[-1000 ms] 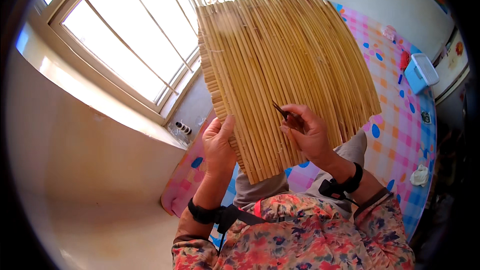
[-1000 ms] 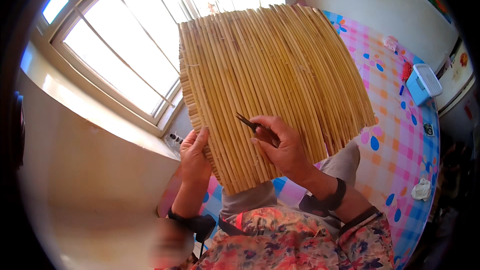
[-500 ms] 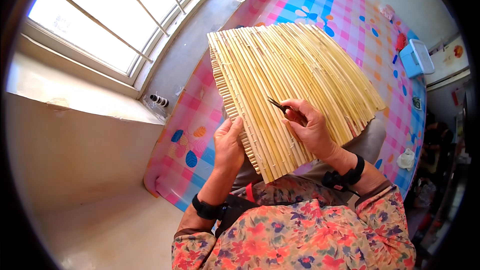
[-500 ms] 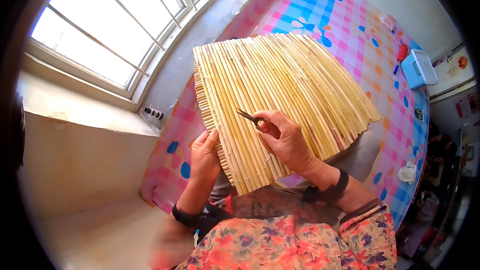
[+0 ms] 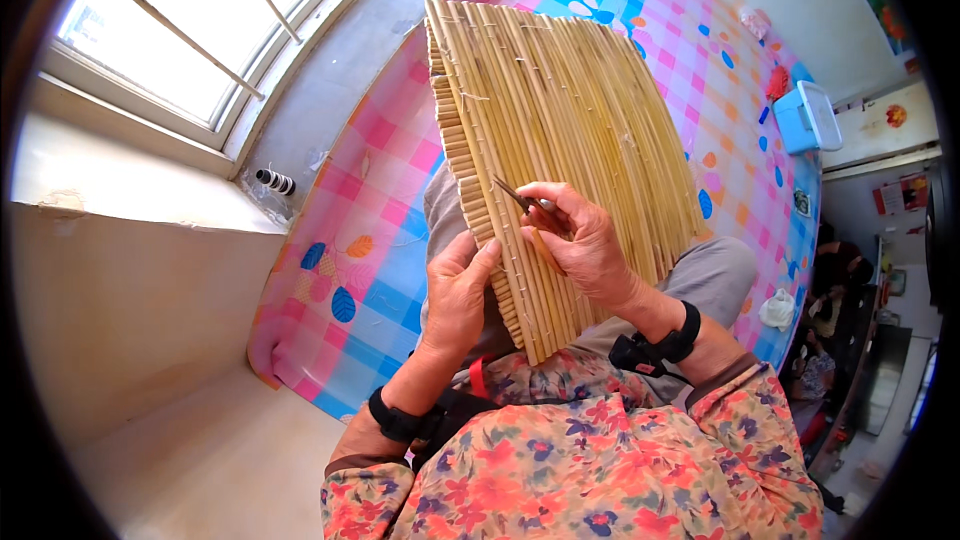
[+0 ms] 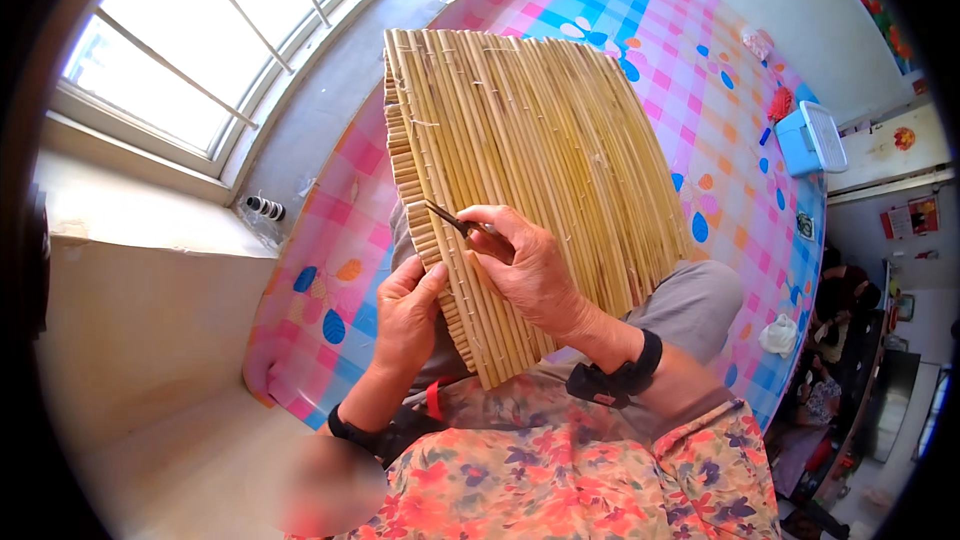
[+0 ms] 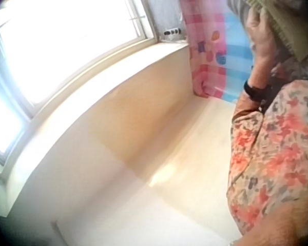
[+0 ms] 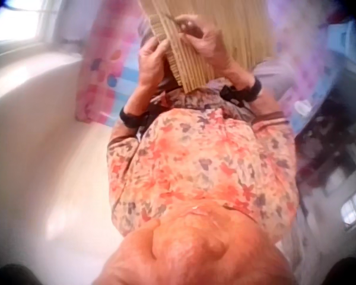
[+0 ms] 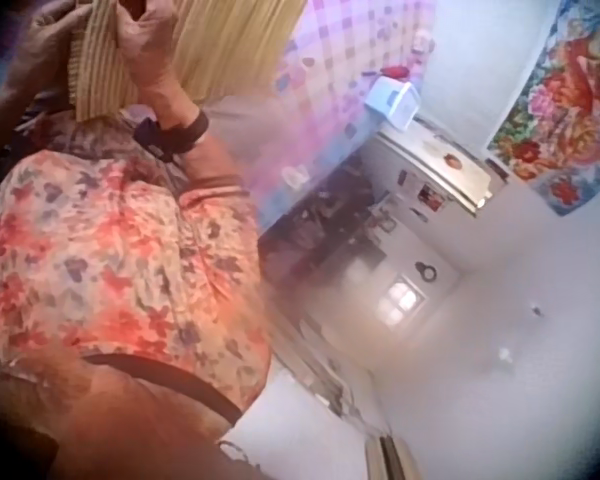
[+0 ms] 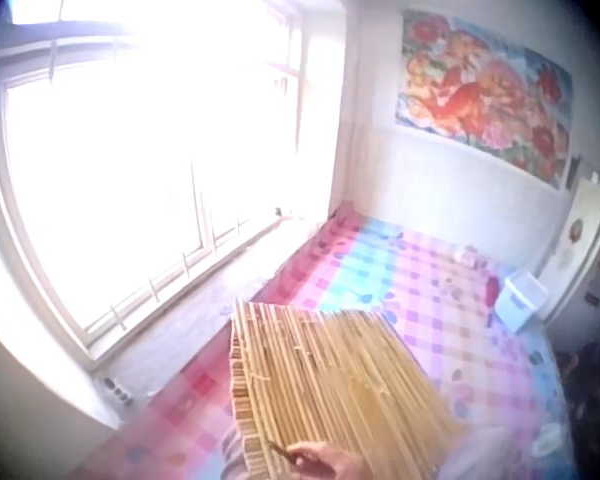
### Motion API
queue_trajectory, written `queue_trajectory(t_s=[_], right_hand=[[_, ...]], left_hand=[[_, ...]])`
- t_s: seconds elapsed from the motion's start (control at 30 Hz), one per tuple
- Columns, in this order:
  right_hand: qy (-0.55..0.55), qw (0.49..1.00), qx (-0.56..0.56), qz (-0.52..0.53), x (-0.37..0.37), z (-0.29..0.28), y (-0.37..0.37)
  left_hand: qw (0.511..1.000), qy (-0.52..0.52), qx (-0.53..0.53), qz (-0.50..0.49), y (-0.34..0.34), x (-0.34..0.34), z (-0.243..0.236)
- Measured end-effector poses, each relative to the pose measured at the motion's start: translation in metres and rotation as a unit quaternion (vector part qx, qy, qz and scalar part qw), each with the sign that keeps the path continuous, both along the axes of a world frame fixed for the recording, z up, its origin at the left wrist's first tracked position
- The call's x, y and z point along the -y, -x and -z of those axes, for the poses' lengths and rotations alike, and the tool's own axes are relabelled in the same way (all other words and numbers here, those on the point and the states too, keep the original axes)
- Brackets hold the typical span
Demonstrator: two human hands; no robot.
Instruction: The person is assembling a bamboo mat by threading a string through bamboo sticks. They use scissors to trim the excess string and their hands to align the sticks and pull the thread through.
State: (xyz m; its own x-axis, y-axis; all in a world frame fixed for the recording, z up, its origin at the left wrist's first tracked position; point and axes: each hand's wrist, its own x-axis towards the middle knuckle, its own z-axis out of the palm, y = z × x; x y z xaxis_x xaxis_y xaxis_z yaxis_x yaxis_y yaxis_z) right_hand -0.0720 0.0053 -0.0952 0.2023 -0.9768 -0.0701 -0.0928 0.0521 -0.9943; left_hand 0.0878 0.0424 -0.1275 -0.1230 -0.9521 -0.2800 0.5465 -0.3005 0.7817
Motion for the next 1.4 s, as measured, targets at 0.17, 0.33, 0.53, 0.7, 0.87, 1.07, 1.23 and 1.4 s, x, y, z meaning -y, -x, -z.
queue_trajectory(t_s=[0.17, 0.33, 0.53, 0.7, 0.87, 1.07, 1.23, 1.4], right_hand=[[-0.031, 0.997, -0.053, 0.046, 0.000, 0.009, 0.031], [-0.036, 0.977, -0.202, 0.066, -0.009, 0.022, 0.089], [0.069, 0.972, -0.215, 0.059, -0.017, -0.002, 0.064], [0.170, 0.969, -0.175, -0.041, 0.003, -0.027, -0.004], [0.243, 0.944, -0.207, -0.083, 0.017, -0.012, -0.017], [0.323, 0.887, -0.307, -0.123, 0.020, -0.029, -0.023], [0.360, 0.843, -0.363, -0.169, 0.031, -0.039, -0.025], [0.336, 0.845, -0.371, -0.189, 0.038, -0.041, -0.024]], left_hand=[[1.000, -0.014, -0.011, -0.013, -0.006, -0.005, -0.001], [0.999, -0.035, 0.005, 0.001, -0.016, -0.004, -0.004], [0.997, -0.056, 0.041, 0.045, -0.022, 0.007, -0.012], [0.999, -0.025, 0.021, 0.007, -0.017, 0.004, -0.010], [0.997, 0.027, 0.067, 0.006, -0.012, 0.005, -0.011], [0.989, 0.071, 0.131, 0.000, -0.011, 0.007, -0.010], [0.982, 0.096, 0.165, -0.005, -0.007, 0.010, 0.000], [0.978, 0.094, 0.185, 0.004, -0.010, 0.016, 0.001]])
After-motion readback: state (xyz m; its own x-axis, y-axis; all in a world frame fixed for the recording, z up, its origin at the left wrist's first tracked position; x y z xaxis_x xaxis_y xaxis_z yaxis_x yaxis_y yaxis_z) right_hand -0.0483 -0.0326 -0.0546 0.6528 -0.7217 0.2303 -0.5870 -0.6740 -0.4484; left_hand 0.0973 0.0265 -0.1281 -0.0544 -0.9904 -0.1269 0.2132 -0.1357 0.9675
